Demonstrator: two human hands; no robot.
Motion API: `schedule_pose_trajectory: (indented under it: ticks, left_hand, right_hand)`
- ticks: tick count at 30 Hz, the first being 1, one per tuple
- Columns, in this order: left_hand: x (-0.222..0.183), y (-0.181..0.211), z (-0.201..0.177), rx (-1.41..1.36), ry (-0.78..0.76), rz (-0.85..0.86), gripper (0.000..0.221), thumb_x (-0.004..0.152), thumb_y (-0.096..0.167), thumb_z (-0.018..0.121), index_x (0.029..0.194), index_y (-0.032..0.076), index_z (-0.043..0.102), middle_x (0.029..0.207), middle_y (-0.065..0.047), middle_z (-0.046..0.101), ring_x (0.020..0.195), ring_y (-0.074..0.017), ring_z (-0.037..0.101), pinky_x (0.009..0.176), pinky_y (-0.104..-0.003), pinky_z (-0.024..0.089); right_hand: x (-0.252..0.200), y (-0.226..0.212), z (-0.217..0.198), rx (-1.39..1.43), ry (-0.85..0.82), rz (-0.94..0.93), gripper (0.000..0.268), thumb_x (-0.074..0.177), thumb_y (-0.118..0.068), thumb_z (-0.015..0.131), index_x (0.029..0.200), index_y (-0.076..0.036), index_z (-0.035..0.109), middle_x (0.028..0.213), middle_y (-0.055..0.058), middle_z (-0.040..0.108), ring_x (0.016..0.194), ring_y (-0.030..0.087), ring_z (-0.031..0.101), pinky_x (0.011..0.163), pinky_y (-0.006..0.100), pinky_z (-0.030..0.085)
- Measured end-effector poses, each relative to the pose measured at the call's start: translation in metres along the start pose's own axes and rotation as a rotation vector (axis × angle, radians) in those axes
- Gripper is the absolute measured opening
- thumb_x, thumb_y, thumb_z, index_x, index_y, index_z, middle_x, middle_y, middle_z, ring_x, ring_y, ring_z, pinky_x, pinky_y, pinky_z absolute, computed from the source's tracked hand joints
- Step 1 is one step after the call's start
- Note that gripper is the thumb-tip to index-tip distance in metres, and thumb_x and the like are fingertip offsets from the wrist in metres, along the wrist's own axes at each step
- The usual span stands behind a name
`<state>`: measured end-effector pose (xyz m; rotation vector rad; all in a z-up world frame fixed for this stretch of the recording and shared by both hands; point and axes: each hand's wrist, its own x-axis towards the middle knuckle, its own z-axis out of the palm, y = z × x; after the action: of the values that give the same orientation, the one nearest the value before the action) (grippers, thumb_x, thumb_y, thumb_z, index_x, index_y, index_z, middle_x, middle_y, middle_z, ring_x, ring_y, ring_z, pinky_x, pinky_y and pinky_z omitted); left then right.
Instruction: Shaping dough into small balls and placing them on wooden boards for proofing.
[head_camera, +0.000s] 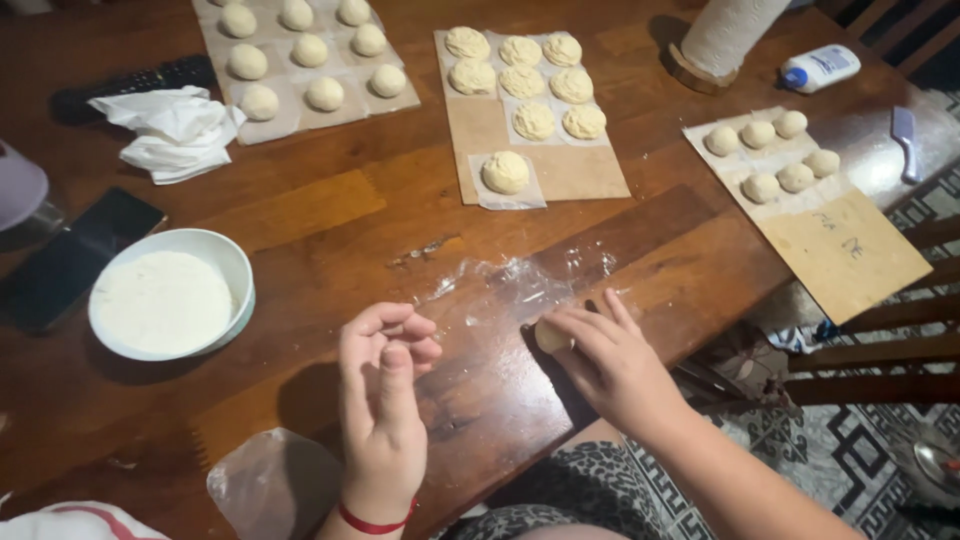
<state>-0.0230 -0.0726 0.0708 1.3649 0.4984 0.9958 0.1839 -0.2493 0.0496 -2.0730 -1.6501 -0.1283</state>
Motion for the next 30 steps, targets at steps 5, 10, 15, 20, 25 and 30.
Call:
schedule_pose_trajectory:
  ticks: [5,10,15,20,25,30]
  left_hand:
    - [0.0,-0.003,0.0,0.031,0.008,-0.023,0.044,0.112,0.039,0.045,0.136,0.005,0.058,0.115,-0.011,0.072,0.096,-0.0157,0.07,0.09,-0.031,0.061]
    - [0.0,-0.002,0.0,0.015,0.001,-0.024,0.049,0.111,0.045,0.045,0.135,0.004,0.057,0.115,-0.011,0.07,0.096,-0.015,0.069,0.09,-0.03,0.06]
    - [0.001,0.006,0.0,0.031,0.008,0.009,0.05,0.111,0.045,0.047,0.132,0.002,0.062,0.109,-0.011,0.073,0.092,-0.0163,0.072,0.084,-0.029,0.059]
    - [-0.001,0.004,0.002,0.016,-0.002,0.027,0.047,0.112,0.042,0.046,0.132,0.002,0.061,0.111,-0.01,0.072,0.093,-0.0148,0.069,0.086,-0.027,0.057]
    - [0.0,-0.003,-0.001,0.017,-0.014,-0.02,0.049,0.111,0.046,0.045,0.133,0.004,0.059,0.114,-0.011,0.071,0.095,-0.0151,0.069,0.089,-0.03,0.06]
    - [0.001,0.001,-0.002,-0.006,-0.02,-0.015,0.049,0.112,0.046,0.044,0.133,0.004,0.058,0.115,-0.01,0.069,0.097,-0.0154,0.068,0.091,-0.032,0.062]
  right_hand:
    - [0.03,-0.019,0.003,0.129,-0.167,-0.213,0.034,0.109,-0.025,0.057,0.139,-0.015,0.069,0.144,0.003,0.072,0.143,0.028,0.061,0.128,0.071,0.003]
    - [0.06,0.0,-0.009,-0.002,-0.186,-0.054,0.056,0.111,-0.054,0.037,0.14,-0.019,0.07,0.142,0.002,0.073,0.138,0.026,0.062,0.123,0.082,0.001]
    - [0.022,0.028,-0.017,-0.002,-0.168,0.005,0.042,0.11,-0.035,0.05,0.142,-0.02,0.071,0.142,0.001,0.076,0.139,0.023,0.066,0.129,0.073,-0.012]
    - [0.015,-0.017,-0.001,0.077,-0.217,-0.173,0.043,0.11,-0.04,0.053,0.144,-0.019,0.071,0.158,0.006,0.065,0.151,0.036,0.053,0.125,0.074,0.007]
    - [0.035,-0.001,0.019,-0.114,-0.2,-0.061,0.06,0.114,-0.052,0.037,0.162,-0.02,0.051,0.17,0.007,0.049,0.16,0.035,0.038,0.129,0.074,0.007]
    - [0.028,0.009,-0.017,-0.092,-0.158,0.096,0.052,0.111,-0.049,0.044,0.14,-0.017,0.073,0.148,0.006,0.071,0.146,0.03,0.055,0.128,0.076,-0.001]
